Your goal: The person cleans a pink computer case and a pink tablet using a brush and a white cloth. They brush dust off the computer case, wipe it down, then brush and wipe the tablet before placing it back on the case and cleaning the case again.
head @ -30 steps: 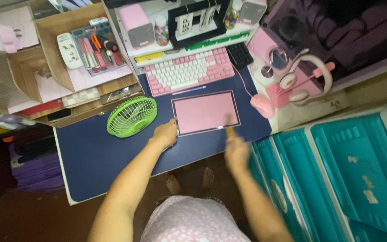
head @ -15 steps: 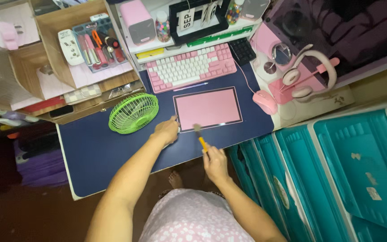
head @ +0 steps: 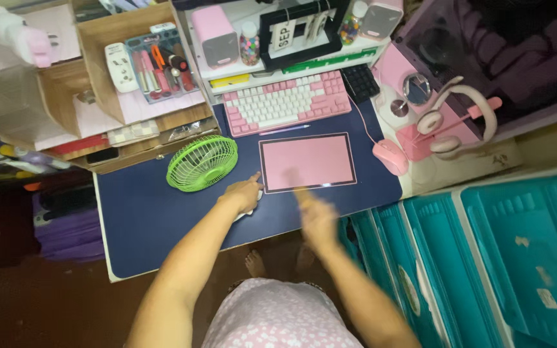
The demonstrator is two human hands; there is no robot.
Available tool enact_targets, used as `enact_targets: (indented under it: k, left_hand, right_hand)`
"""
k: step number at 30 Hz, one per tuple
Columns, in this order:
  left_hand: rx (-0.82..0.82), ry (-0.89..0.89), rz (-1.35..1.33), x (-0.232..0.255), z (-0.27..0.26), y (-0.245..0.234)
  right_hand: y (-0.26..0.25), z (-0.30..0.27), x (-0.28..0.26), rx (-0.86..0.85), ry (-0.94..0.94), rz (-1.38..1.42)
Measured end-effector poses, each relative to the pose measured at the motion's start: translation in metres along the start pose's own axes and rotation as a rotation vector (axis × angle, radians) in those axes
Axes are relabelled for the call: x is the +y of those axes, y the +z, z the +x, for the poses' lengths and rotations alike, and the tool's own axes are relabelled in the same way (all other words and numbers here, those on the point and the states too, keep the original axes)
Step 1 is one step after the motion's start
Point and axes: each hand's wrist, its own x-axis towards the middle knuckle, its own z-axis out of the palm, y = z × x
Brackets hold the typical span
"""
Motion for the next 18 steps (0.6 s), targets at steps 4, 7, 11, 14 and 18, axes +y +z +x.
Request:
enact_targets:
  k: [4,7,11,14,18]
  left_hand:
    - [0.026,0.018,-0.023,-0.007,-0.009,0.007]
    - [0.038,0.024,-0.029,-0.009,-0.008,0.010]
    - [0.087,0.022,-0.090,-0.015,-0.005,0.015]
    - [0.196,-0.005,-0.208,-0.015,-0.003,0.019]
    - [0.308,-0.062,-0.261,-0.010,0.000,0.017]
  right_hand:
    - [-0.006,0.015,0.026,-0.051,0.020,-0.162]
    - [0.009,0.015,0.019,-0.209,-0.237,-0.100]
    - [0.030,0.042,0.015,-0.207,0.048,0.078]
    - [0.045,0.075,0.020,-0.119,0.018,0.025]
    - [0.066,0.076,0.009,-0.237,-0.290,0.069]
